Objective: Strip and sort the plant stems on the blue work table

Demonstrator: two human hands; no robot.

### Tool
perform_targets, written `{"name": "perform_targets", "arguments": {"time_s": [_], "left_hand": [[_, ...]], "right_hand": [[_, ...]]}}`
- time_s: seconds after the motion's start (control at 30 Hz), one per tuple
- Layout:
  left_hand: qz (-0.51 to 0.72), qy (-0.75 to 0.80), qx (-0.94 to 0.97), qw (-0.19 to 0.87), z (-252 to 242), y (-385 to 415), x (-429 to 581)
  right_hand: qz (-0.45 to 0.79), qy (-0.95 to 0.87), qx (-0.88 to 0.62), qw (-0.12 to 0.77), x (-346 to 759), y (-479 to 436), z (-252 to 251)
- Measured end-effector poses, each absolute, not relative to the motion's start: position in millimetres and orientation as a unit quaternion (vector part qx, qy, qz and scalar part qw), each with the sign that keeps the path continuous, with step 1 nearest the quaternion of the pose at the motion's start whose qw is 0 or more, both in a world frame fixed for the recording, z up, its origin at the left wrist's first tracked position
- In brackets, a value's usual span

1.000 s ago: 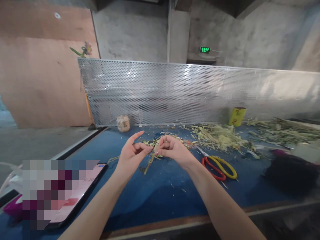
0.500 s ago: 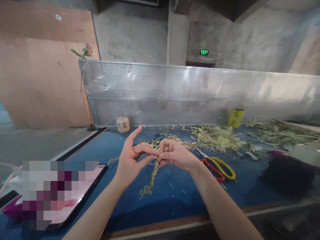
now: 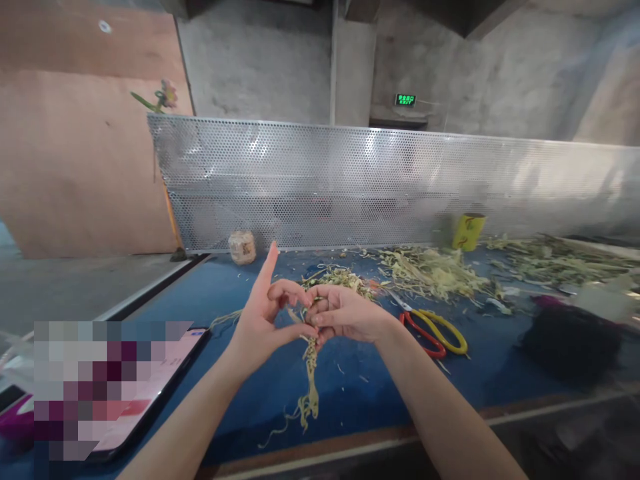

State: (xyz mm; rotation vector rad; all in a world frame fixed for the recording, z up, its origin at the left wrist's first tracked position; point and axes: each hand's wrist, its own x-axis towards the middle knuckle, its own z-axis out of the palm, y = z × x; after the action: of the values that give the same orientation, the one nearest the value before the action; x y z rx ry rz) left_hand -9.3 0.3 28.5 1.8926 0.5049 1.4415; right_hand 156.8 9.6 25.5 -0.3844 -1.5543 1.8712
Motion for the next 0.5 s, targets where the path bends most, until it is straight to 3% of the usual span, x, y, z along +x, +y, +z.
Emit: {"name": "perform_targets", "arguments": {"time_s": [0.5], "left_hand": [[0.481,0.268,0.711,0.438,28.3,5.8,-4.4]], "right_hand": [[0.717,-0.597,-0.214,0.291,163.0,23.5,24.1]]}}
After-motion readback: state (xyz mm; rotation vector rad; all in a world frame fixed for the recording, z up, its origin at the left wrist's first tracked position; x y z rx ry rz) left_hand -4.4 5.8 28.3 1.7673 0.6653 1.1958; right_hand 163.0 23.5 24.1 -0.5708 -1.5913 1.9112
